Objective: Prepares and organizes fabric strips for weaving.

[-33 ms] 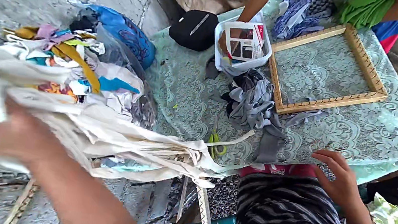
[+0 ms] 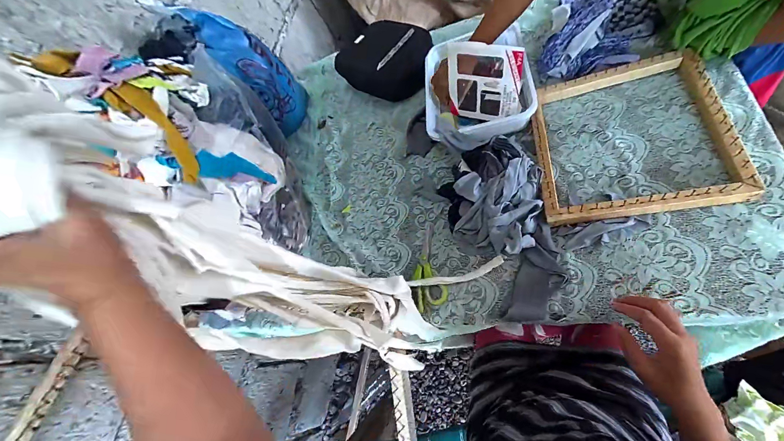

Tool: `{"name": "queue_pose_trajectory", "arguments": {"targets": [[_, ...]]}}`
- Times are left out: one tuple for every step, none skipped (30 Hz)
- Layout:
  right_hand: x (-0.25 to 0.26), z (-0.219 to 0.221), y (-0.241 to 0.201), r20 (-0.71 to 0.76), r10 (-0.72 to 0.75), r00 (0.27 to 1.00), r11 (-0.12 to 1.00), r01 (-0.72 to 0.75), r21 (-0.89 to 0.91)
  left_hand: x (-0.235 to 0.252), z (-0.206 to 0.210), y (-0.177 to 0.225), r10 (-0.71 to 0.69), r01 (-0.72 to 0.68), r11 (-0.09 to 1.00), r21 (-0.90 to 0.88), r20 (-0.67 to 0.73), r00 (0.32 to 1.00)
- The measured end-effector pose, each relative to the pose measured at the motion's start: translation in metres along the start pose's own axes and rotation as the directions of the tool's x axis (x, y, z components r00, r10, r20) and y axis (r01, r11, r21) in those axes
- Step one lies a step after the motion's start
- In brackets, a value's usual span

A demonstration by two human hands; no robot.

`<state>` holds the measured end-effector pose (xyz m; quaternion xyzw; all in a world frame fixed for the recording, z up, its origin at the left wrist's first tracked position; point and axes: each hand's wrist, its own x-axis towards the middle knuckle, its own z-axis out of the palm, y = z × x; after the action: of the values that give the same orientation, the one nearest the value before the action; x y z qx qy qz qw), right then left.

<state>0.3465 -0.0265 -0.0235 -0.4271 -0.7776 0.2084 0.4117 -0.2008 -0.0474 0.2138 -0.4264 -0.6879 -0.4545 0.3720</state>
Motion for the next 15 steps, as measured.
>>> {"name": "queue_pose_trajectory", "arguments": {"targets": [[0.001, 0.006, -0.001, 0.014, -0.003, 1.0, 1.0, 0.003, -0.002, -0.003, 0.014, -0.019, 0.13, -0.128, 0.991, -0.046, 0.04, 0.991], [0.004, 0.013, -0.002, 0.039, -0.015, 0.999, 1.0, 0.015, -0.005, -0.007, 0.028, -0.029, 0.234, -0.227, 0.971, -0.073, 0.103, 0.967], [0.007, 0.019, -0.003, 0.07, -0.034, 0.997, 0.999, 0.035, -0.01, -0.015, 0.042, -0.029, 0.301, -0.289, 0.953, -0.096, 0.162, 0.94], [0.012, 0.025, -0.004, 0.101, -0.056, 0.993, 0.998, 0.058, -0.016, -0.027, 0.056, -0.027, 0.319, -0.301, 0.947, -0.114, 0.232, 0.919], [0.017, 0.031, -0.007, 0.129, -0.071, 0.989, 0.997, 0.075, -0.024, -0.04, 0.069, -0.023, 0.286, -0.259, 0.958, -0.123, 0.328, 0.9], [0.022, 0.036, -0.01, 0.145, -0.073, 0.987, 0.996, 0.079, -0.038, -0.053, 0.083, -0.021, 0.212, -0.179, 0.977, -0.114, 0.45, 0.867], [0.028, 0.042, -0.013, 0.149, -0.056, 0.987, 0.996, 0.065, -0.058, -0.067, 0.096, -0.019, 0.119, -0.088, 0.993, -0.081, 0.579, 0.807], [0.034, 0.048, -0.016, 0.149, -0.016, 0.989, 0.996, 0.028, -0.082, -0.08, 0.109, -0.018, 0.041, -0.02, 0.999, -0.039, 0.694, 0.719], [0.04, 0.053, -0.019, 0.145, 0.039, 0.989, 0.994, -0.024, -0.11, -0.092, 0.121, -0.019, -0.011, 0.025, 1.0, -0.005, 0.791, 0.612], [0.047, 0.059, -0.021, 0.132, 0.095, 0.987, 0.986, -0.075, -0.146, -0.104, 0.13, -0.019, -0.033, 0.052, 0.999, 0.008, 0.865, 0.5], [0.054, 0.065, -0.022, 0.113, 0.145, 0.983, 0.974, -0.122, -0.193, -0.114, 0.135, -0.014, -0.034, 0.065, 0.998, 0.008, 0.917, 0.396], [0.062, 0.069, -0.025, 0.115, 0.195, 0.974, 0.957, -0.163, -0.24, -0.123, 0.135, -0.001, 0.0, 0.056, 0.998, -0.021, 0.937, 0.349], [0.068, 0.073, -0.026, 0.13, 0.234, 0.964, 0.941, -0.191, -0.281, -0.133, 0.13, 0.017, 0.067, 0.014, 0.997, -0.077, 0.935, 0.347], [0.072, 0.077, -0.027, 0.153, 0.253, 0.955, 0.932, -0.198, -0.303, -0.142, 0.123, 0.038, 0.164, -0.039, 0.986, -0.16, 0.924, 0.346], [0.074, 0.08, -0.027, 0.179, 0.252, 0.951, 0.938, -0.194, -0.289, -0.152, 0.114, 0.062, 0.268, -0.056, 0.963, -0.264, 0.911, 0.315]]}}
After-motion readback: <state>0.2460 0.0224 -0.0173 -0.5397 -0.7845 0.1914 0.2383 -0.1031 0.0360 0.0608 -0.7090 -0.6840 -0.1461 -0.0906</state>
